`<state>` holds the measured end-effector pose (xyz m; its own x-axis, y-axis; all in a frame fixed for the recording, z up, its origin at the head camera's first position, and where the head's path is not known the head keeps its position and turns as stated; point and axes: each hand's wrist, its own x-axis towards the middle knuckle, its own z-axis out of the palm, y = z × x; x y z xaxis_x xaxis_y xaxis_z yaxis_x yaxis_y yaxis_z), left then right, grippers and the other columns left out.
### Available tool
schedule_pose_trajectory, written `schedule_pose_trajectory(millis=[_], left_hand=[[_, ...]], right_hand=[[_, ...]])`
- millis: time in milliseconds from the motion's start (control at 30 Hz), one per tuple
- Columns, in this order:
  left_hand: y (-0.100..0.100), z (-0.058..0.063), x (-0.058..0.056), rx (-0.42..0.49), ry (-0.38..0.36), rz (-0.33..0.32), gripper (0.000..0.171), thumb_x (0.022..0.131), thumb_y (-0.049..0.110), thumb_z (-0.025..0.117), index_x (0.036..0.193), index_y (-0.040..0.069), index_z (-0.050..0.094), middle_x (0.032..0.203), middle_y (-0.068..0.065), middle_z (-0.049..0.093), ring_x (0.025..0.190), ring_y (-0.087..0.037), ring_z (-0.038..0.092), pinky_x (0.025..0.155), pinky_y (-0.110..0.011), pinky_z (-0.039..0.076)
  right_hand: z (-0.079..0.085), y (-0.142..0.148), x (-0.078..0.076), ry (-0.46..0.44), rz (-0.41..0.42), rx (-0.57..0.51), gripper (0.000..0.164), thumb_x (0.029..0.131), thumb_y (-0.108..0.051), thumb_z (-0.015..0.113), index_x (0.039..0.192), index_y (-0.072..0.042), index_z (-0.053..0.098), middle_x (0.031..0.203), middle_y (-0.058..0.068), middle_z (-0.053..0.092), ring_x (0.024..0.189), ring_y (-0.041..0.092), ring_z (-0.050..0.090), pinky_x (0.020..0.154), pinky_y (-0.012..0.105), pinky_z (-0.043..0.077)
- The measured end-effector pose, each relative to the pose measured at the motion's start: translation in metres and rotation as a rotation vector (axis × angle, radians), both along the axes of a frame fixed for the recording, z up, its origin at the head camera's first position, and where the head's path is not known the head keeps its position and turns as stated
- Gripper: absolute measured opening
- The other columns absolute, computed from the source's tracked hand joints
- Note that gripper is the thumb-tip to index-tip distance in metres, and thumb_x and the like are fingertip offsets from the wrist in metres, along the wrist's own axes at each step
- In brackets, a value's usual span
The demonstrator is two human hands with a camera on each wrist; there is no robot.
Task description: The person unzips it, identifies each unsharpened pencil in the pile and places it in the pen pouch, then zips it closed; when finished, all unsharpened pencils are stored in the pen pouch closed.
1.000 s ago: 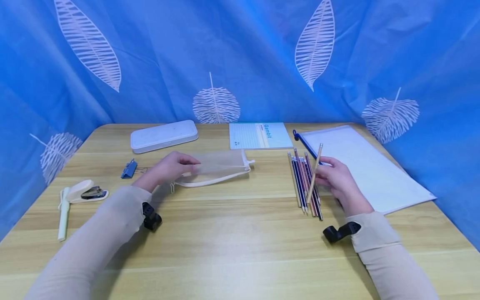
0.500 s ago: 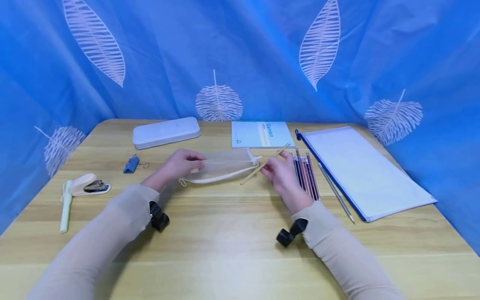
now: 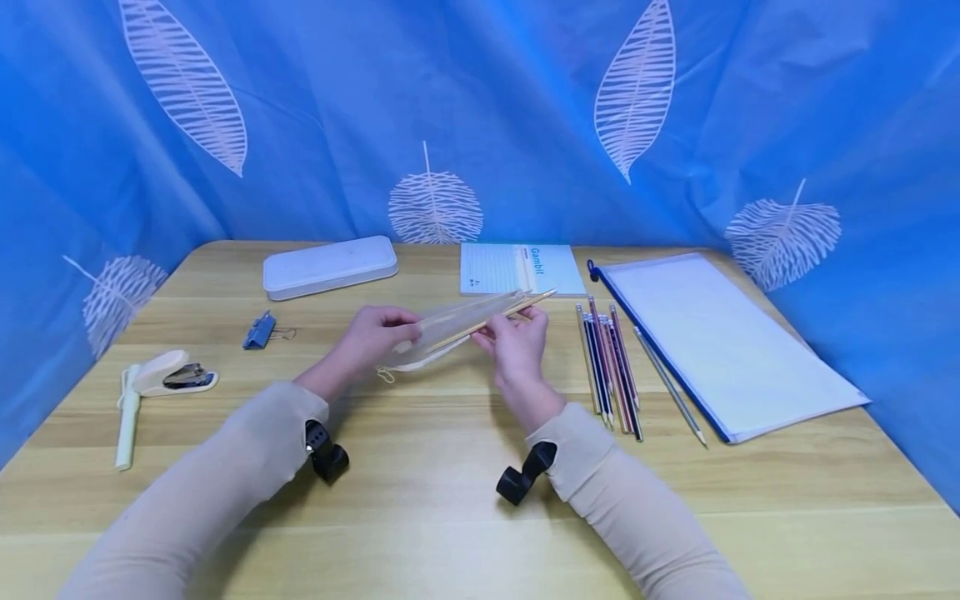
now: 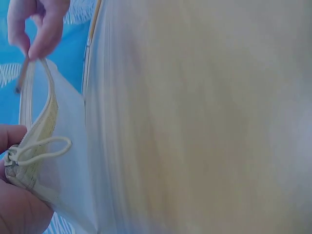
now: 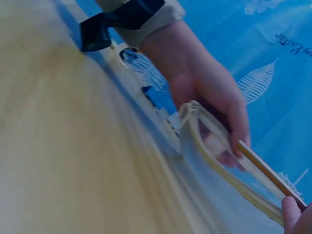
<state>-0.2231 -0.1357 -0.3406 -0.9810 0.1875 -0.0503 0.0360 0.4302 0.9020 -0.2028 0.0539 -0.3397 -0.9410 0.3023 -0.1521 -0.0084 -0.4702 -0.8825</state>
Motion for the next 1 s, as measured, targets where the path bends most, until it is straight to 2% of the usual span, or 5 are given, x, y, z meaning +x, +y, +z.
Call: schedule_pose_trajectory(millis=[200, 333, 467, 767, 1000], left_hand=[[0.006, 0.000, 0.005, 0.029, -0.035, 0.018, 0.024, 0.086, 0.012, 0.063, 0.104, -0.003, 0.065, 0.106, -0.015, 0.064, 0.090, -0.019, 0.051, 0.074, -0.025, 0.042], [0.011, 0.002, 0.011, -0.003, 0.000, 0.015, 0.023, 0.085, 0.012, 0.063, 0.103, -0.002, 0.067, 0.099, -0.014, 0.066, 0.085, -0.017, 0.053, 0.073, -0.025, 0.043], [0.017, 0.004, 0.016, -0.041, 0.037, 0.011, 0.021, 0.085, 0.013, 0.064, 0.100, 0.000, 0.068, 0.093, -0.011, 0.067, 0.081, -0.017, 0.052, 0.071, -0.026, 0.042], [0.023, -0.001, 0.020, 0.038, 0.061, 0.019, 0.021, 0.084, 0.012, 0.064, 0.101, -0.001, 0.068, 0.095, -0.012, 0.067, 0.081, -0.014, 0.052, 0.070, -0.025, 0.042], [0.025, -0.002, 0.022, 0.085, 0.039, 0.015, 0.022, 0.085, 0.012, 0.064, 0.102, -0.002, 0.068, 0.090, -0.009, 0.067, 0.081, -0.014, 0.053, 0.067, -0.023, 0.043]], right_hand=[[-0.011, -0.015, 0.011, 0.010, 0.047, 0.103, 0.048, 0.074, 0.013, 0.054, 0.114, -0.005, 0.033, 0.086, 0.014, 0.057, 0.067, 0.017, 0.060, 0.068, 0.031, 0.055], [-0.013, -0.020, 0.014, 0.019, 0.076, 0.131, 0.047, 0.075, 0.009, 0.058, 0.112, -0.008, 0.035, 0.084, 0.013, 0.058, 0.066, 0.015, 0.060, 0.067, 0.030, 0.055], [-0.027, -0.021, 0.005, 0.040, 0.096, 0.121, 0.048, 0.073, 0.007, 0.061, 0.110, -0.008, 0.035, 0.080, 0.012, 0.060, 0.063, 0.015, 0.062, 0.064, 0.030, 0.055], [-0.013, -0.018, 0.014, -0.102, 0.132, 0.087, 0.047, 0.074, 0.014, 0.058, 0.113, -0.002, 0.038, 0.081, 0.013, 0.058, 0.060, 0.013, 0.060, 0.061, 0.025, 0.054], [-0.021, -0.009, 0.014, -0.145, 0.166, 0.067, 0.042, 0.080, 0.011, 0.059, 0.117, 0.004, 0.041, 0.080, 0.012, 0.061, 0.063, 0.014, 0.063, 0.065, 0.025, 0.054]])
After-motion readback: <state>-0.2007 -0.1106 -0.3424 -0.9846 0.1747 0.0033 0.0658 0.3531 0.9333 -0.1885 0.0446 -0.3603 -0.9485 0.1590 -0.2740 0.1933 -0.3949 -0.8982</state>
